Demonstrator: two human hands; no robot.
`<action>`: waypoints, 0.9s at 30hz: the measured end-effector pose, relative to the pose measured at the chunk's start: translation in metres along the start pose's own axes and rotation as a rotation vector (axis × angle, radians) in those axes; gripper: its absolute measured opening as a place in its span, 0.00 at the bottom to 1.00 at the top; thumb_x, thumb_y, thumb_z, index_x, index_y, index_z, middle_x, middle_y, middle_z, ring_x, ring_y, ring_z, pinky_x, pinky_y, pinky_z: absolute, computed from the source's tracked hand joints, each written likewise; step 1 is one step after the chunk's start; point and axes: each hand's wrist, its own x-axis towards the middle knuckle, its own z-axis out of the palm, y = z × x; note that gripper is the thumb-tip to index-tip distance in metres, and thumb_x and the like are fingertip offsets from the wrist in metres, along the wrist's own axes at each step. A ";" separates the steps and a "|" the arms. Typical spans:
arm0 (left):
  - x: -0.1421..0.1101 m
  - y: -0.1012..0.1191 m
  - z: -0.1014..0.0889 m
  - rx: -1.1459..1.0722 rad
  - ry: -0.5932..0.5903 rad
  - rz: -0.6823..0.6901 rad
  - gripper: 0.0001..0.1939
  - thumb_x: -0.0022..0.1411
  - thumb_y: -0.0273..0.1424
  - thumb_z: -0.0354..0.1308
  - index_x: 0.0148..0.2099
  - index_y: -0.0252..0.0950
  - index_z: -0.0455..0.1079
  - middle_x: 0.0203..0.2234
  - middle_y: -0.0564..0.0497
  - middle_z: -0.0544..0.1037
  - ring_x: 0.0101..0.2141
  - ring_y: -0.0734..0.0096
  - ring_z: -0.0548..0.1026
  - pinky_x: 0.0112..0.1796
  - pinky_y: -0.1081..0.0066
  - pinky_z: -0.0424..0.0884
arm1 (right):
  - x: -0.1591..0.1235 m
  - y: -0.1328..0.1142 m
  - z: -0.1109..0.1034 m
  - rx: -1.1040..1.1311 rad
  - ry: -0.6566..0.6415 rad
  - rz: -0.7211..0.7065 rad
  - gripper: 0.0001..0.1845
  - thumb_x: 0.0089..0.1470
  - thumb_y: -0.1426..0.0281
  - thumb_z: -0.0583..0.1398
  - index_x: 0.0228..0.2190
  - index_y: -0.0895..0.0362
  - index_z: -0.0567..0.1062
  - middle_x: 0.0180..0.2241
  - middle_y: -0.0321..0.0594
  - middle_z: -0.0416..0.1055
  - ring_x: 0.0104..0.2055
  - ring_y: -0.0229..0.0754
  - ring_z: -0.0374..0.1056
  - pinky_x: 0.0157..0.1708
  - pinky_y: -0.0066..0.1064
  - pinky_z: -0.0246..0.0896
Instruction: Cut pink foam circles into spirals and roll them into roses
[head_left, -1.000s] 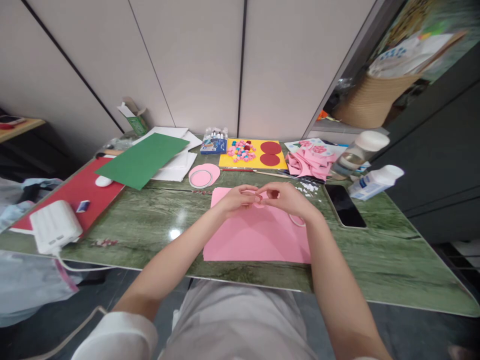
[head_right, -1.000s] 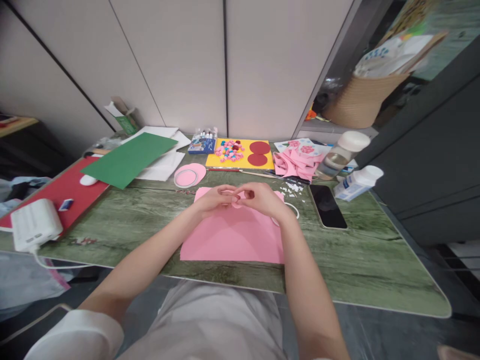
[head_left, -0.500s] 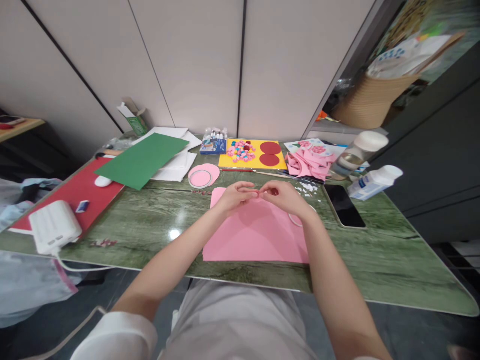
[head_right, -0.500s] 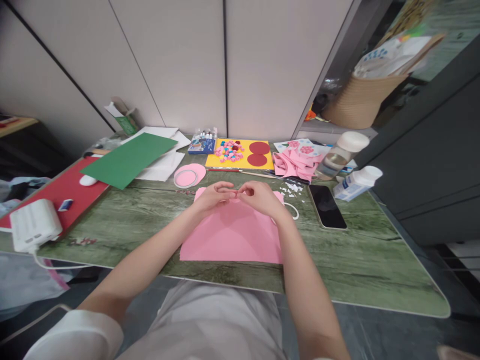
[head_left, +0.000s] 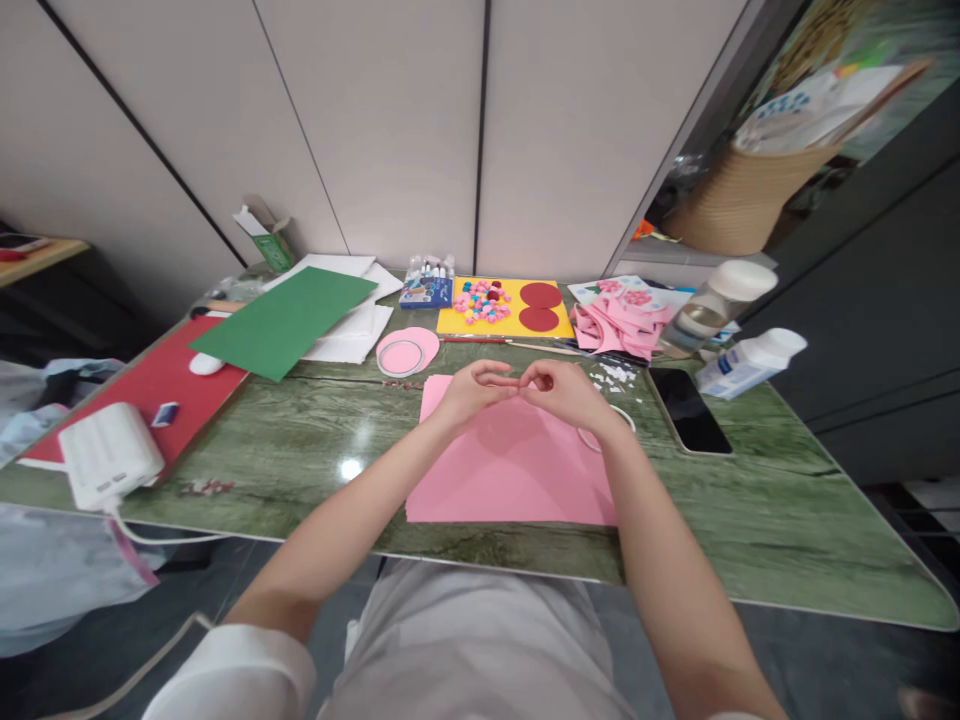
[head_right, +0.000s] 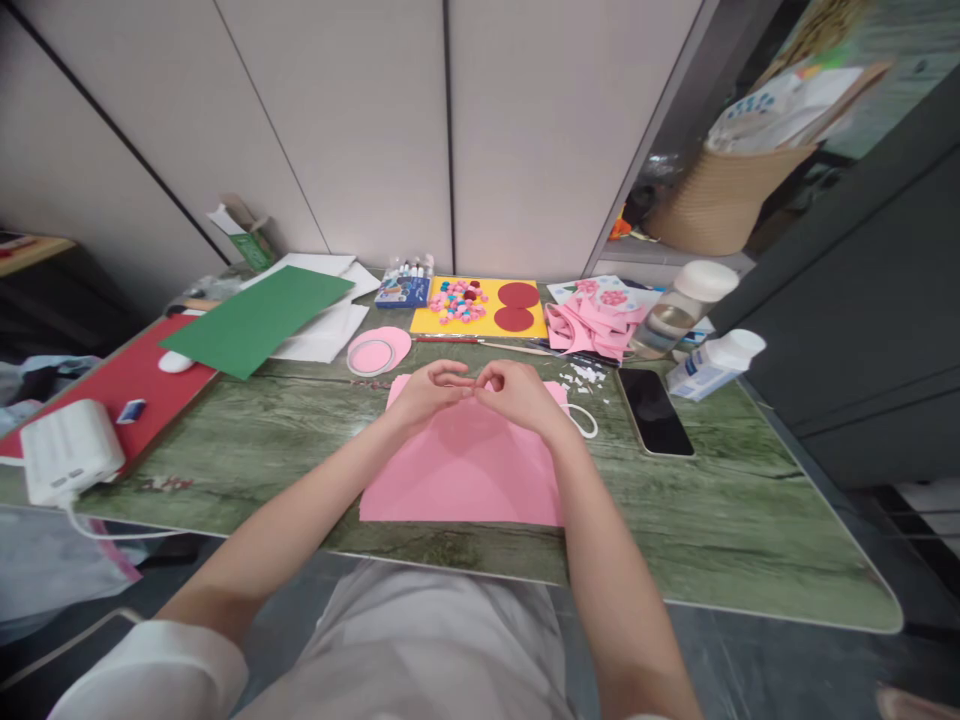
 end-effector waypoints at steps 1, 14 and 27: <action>0.000 0.000 0.001 -0.001 0.005 0.016 0.22 0.37 0.26 0.68 0.38 0.34 0.68 0.26 0.50 0.78 0.27 0.74 0.74 0.31 0.72 0.65 | 0.000 0.000 0.000 0.000 0.004 -0.002 0.06 0.43 0.70 0.57 0.25 0.57 0.74 0.18 0.31 0.61 0.22 0.34 0.57 0.24 0.26 0.47; 0.003 0.003 -0.006 -0.118 -0.011 -0.116 0.25 0.40 0.29 0.68 0.43 0.35 0.66 0.26 0.51 0.76 0.24 0.79 0.71 0.25 0.76 0.59 | 0.001 0.000 -0.001 0.046 0.053 -0.035 0.09 0.48 0.66 0.57 0.28 0.56 0.76 0.21 0.33 0.62 0.24 0.35 0.56 0.25 0.27 0.48; 0.002 0.009 -0.014 0.023 -0.238 -0.248 0.24 0.40 0.26 0.68 0.43 0.34 0.69 0.27 0.49 0.76 0.25 0.76 0.72 0.28 0.74 0.62 | -0.004 0.000 -0.006 0.120 -0.176 -0.105 0.13 0.47 0.62 0.60 0.33 0.54 0.78 0.21 0.32 0.60 0.23 0.34 0.51 0.24 0.27 0.45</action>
